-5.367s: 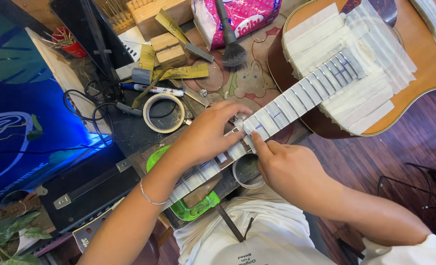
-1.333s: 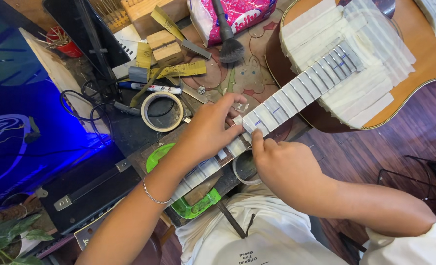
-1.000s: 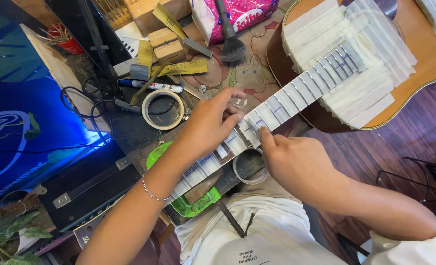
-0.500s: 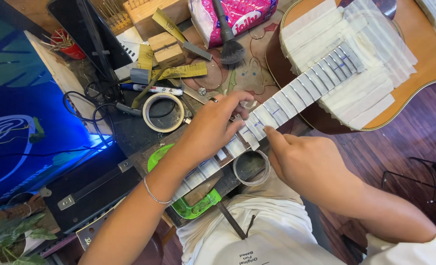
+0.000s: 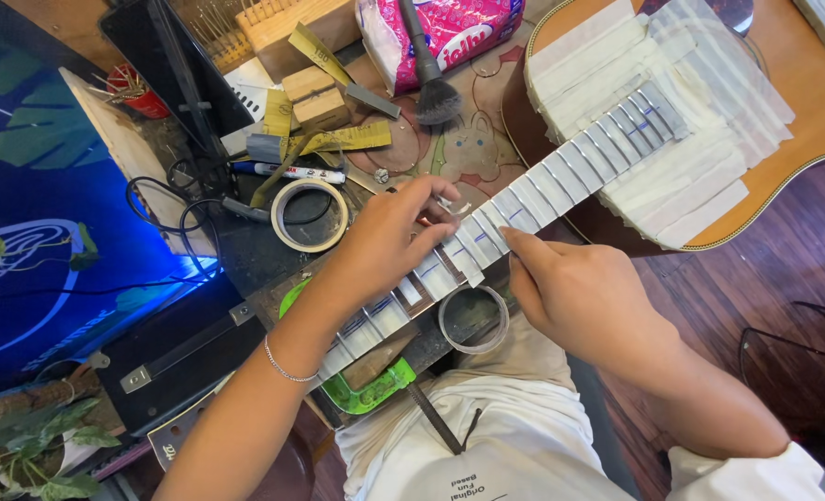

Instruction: The person applies masking tape to the fretboard of a guitar neck, then uses a metal file to smooth the frets. They repeatedly file and wipe the frets, removing tape as they progress down the neck.

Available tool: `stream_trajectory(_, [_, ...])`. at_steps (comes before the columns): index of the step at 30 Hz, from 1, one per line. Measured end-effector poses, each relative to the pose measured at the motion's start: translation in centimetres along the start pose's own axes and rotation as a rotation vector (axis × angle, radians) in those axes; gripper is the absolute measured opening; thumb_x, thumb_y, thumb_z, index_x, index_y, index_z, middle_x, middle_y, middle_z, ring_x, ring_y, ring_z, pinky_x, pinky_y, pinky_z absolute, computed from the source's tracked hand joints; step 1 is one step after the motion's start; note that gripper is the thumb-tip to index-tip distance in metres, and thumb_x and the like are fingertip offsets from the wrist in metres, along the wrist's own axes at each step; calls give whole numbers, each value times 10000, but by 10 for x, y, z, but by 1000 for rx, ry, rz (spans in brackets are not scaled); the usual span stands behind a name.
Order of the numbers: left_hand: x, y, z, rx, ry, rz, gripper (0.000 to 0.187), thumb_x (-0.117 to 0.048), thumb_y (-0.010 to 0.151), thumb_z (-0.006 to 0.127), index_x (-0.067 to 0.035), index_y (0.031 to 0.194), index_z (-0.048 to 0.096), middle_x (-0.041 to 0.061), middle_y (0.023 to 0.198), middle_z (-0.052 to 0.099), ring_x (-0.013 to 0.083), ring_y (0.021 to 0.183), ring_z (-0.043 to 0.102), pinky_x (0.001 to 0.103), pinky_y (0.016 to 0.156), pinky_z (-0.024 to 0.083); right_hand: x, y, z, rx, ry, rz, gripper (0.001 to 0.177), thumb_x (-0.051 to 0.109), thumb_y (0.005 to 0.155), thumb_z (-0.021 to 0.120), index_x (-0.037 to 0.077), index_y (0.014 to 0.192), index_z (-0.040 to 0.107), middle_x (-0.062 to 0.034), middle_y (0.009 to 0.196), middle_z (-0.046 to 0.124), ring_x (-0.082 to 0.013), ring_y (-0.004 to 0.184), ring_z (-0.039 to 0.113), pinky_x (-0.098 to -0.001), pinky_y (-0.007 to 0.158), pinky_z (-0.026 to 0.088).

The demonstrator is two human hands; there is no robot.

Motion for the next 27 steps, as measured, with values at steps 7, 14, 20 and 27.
stream_trajectory(7, [-17,-4,9,-15,334,252,235,-106,921,709,-136,1135,616,62,841,729,283,886,663,395,784,558,-7,-3,1,-17,36,14,298,165,932,619,82,1204,712,-103,661,703,-308,609,726,-384,490,547])
stream_trajectory(14, [-1,-1,8,-52,364,243,104,-131,981,624,-121,1064,562,56,797,666,308,862,634,434,710,558,-14,-5,7,-2,113,54,308,174,934,606,99,1215,708,-115,642,693,-338,618,718,-418,500,540])
stream_trajectory(20, [20,4,11,-108,387,185,161,-129,981,616,-127,1107,516,62,816,627,329,877,632,452,724,558,-19,0,10,9,205,115,324,170,938,609,84,1232,715,-124,671,715,-360,664,729,-429,549,555])
stream_trajectory(27, [38,4,-2,-183,253,23,172,-86,1025,507,-95,1196,499,189,867,655,447,899,646,541,772,523,-76,-8,-19,-133,275,413,404,138,1051,556,-63,1392,636,-358,965,705,-577,971,651,-661,804,490])
Point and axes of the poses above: each hand's wrist, its own y-axis towards the middle knuckle, its own z-axis out of the palm, x = y × z, the point moved 8 cm from there along y, towards the middle knuckle
